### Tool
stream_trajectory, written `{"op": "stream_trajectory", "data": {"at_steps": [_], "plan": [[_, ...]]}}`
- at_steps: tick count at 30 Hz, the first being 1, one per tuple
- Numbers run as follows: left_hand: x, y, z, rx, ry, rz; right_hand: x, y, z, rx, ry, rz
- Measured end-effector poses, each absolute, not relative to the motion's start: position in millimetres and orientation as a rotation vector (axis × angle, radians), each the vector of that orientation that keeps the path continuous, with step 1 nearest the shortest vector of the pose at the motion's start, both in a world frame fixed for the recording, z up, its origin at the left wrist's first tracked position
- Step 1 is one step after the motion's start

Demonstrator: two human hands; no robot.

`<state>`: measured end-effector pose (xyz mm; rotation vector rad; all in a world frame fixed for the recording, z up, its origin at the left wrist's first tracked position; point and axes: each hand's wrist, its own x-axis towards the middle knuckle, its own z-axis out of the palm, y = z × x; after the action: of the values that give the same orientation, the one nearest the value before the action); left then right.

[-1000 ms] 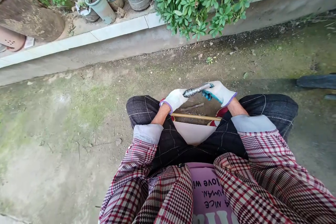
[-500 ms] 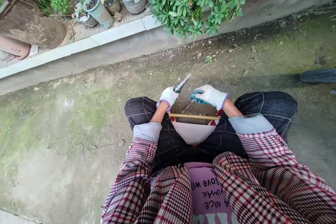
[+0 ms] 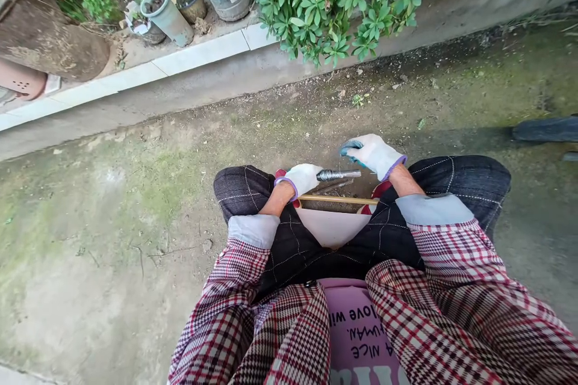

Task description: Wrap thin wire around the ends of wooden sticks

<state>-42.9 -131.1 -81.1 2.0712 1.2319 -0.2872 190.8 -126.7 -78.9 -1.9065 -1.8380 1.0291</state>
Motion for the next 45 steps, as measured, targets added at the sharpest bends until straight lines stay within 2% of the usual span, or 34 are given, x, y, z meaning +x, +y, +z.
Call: {"op": "stream_trajectory", "data": {"at_steps": [5,8,15,18,23,30,35,39,42,45], "plan": [[-42.0,-123.5,-73.6,1.886,1.223,0.013,183.2,-130.3,-79.6,-1.879,-1.493,1.354],[-41.9,-118.5,-73.5,1.577,1.304,0.251,173.5,-133.7,-72.5,-1.827,-1.424,1.425],[-44.1,-110.3,-77.4,1.185,1.416,0.491,165.9,-136.4,-67.4,-1.753,-1.531,1.431],[-48.4,-103.2,-83.6,1.268,1.557,0.414,166.1,-138.7,-69.8,-1.697,-1.655,1.406],[-54.6,-101.6,-91.1,1.725,1.742,-0.007,164.7,-145.3,-60.1,-1.657,-1.843,1.378],[-48.4,-122.8,-88.7,2.155,1.516,-0.426,175.2,-134.6,-57.0,-1.819,-2.171,0.997],[-43.7,-129.8,-80.4,2.186,1.351,-0.428,185.5,-125.6,-71.0,-1.917,-2.106,0.943],[-42.8,-129.1,-71.3,2.189,1.259,-0.345,189.3,-126.5,-77.5,-1.874,-1.773,1.212],[-44.3,-123.7,-69.0,2.115,1.208,-0.157,186.1,-129.1,-77.4,-1.770,-1.488,1.446],[-46.1,-117.0,-74.4,1.883,1.274,0.071,178.4,-131.7,-74.8,-1.772,-1.316,1.507]]}}
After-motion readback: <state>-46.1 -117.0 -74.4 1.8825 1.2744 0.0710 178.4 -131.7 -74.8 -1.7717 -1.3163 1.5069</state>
